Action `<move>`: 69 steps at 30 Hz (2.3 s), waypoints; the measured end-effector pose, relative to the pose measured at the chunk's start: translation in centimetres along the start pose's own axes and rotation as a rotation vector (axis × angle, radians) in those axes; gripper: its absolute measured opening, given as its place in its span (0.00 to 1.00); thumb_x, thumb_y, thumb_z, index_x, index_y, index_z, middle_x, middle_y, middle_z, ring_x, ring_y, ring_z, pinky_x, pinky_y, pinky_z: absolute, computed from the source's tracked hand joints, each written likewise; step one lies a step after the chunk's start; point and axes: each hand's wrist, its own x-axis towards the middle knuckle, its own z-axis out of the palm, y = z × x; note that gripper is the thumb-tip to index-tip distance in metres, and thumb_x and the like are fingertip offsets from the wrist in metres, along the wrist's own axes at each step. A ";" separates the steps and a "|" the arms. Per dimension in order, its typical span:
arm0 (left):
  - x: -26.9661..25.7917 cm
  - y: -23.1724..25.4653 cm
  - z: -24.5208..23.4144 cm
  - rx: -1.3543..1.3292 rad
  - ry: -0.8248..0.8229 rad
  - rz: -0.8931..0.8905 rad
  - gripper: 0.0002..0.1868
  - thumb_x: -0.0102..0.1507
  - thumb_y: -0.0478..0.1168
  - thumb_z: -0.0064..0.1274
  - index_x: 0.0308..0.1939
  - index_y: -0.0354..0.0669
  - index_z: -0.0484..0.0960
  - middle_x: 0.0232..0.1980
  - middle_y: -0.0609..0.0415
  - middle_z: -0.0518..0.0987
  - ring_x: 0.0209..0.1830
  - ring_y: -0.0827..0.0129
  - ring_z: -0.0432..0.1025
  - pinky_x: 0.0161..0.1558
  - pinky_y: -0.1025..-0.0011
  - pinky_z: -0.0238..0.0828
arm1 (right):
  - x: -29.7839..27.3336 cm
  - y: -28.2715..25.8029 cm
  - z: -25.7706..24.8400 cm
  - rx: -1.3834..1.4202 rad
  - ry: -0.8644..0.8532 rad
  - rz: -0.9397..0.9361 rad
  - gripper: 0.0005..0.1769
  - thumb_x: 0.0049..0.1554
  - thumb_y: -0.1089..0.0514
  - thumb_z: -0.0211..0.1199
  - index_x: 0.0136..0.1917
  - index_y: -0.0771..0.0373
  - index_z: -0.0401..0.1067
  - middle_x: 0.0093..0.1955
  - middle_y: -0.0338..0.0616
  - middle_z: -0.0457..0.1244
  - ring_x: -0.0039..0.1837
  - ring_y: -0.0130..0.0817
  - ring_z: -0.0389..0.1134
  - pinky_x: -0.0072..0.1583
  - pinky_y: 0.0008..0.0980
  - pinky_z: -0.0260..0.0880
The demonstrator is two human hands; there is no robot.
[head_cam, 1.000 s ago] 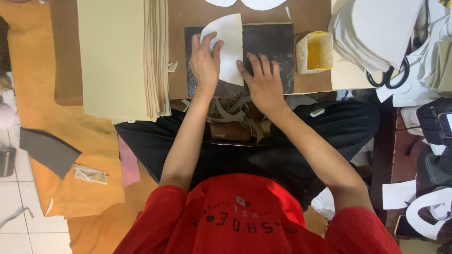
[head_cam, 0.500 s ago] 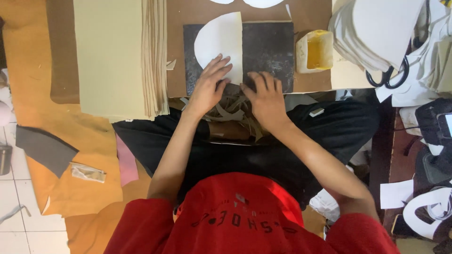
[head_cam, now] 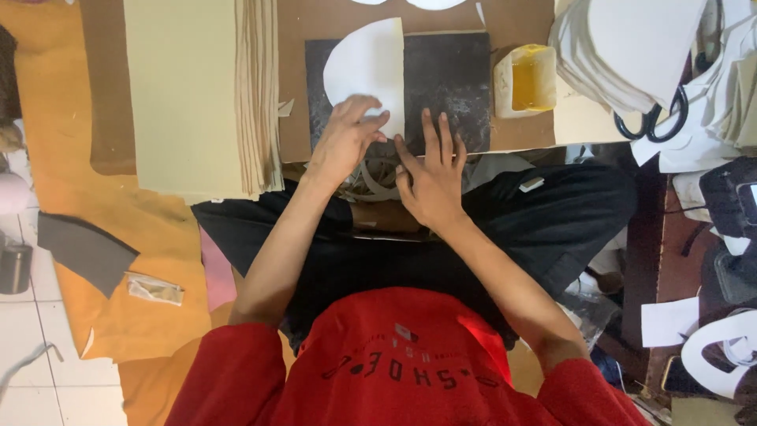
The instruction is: The person assembles white face masks by hand. They pick up a white mask shell, apply a yellow adhesive from a container to the inside, and then press a beige cardboard piece onto the adhesive. They repeat this process for multiple masks.
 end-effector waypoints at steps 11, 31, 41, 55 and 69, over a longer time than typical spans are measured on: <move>0.8 4.0 -2.4 -0.146 0.237 0.004 0.10 0.73 0.36 0.46 0.55 0.36 0.78 0.57 0.43 0.79 0.63 0.50 0.73 0.73 0.49 0.59 | 0.2 3.1 -1.6 0.479 0.045 0.250 0.31 0.66 0.63 0.56 0.79 0.60 0.52 0.76 0.53 0.50 0.80 0.53 0.48 0.75 0.55 0.46; 15.2 -9.0 -3.4 -0.508 0.557 -0.990 0.32 0.62 0.59 0.49 0.59 0.38 0.77 0.60 0.49 0.80 0.62 0.58 0.74 0.58 0.60 0.70 | 3.0 1.6 -5.3 0.855 0.498 0.517 0.56 0.61 0.69 0.69 0.85 0.53 0.32 0.90 0.46 0.26 0.70 0.48 0.69 0.65 0.37 0.76; 24.8 -17.5 1.5 0.124 0.533 -1.292 0.44 0.58 0.48 0.69 0.70 0.31 0.63 0.76 0.28 0.59 0.77 0.36 0.54 0.73 0.46 0.54 | 1.8 2.0 -4.7 0.946 0.429 0.601 0.54 0.58 0.61 0.67 0.84 0.58 0.32 0.54 0.62 0.69 0.57 0.39 0.71 0.62 0.35 0.71; 25.0 -14.2 -6.0 -0.173 0.814 -0.535 0.08 0.65 0.32 0.46 0.39 0.49 0.64 0.33 0.56 0.75 0.32 0.60 0.77 0.35 0.60 0.71 | 1.1 2.5 -6.3 0.856 0.451 0.615 0.53 0.58 0.64 0.68 0.83 0.58 0.36 0.84 0.50 0.44 0.65 0.41 0.68 0.63 0.34 0.72; 6.3 1.8 -6.0 -0.658 0.371 -0.919 0.21 0.65 0.37 0.58 0.56 0.45 0.63 0.47 0.53 0.63 0.44 0.66 0.61 0.46 0.62 0.60 | -3.0 1.6 -10.3 0.692 0.722 0.549 0.48 0.67 0.65 0.65 0.85 0.51 0.36 0.74 0.67 0.59 0.64 0.50 0.69 0.65 0.46 0.73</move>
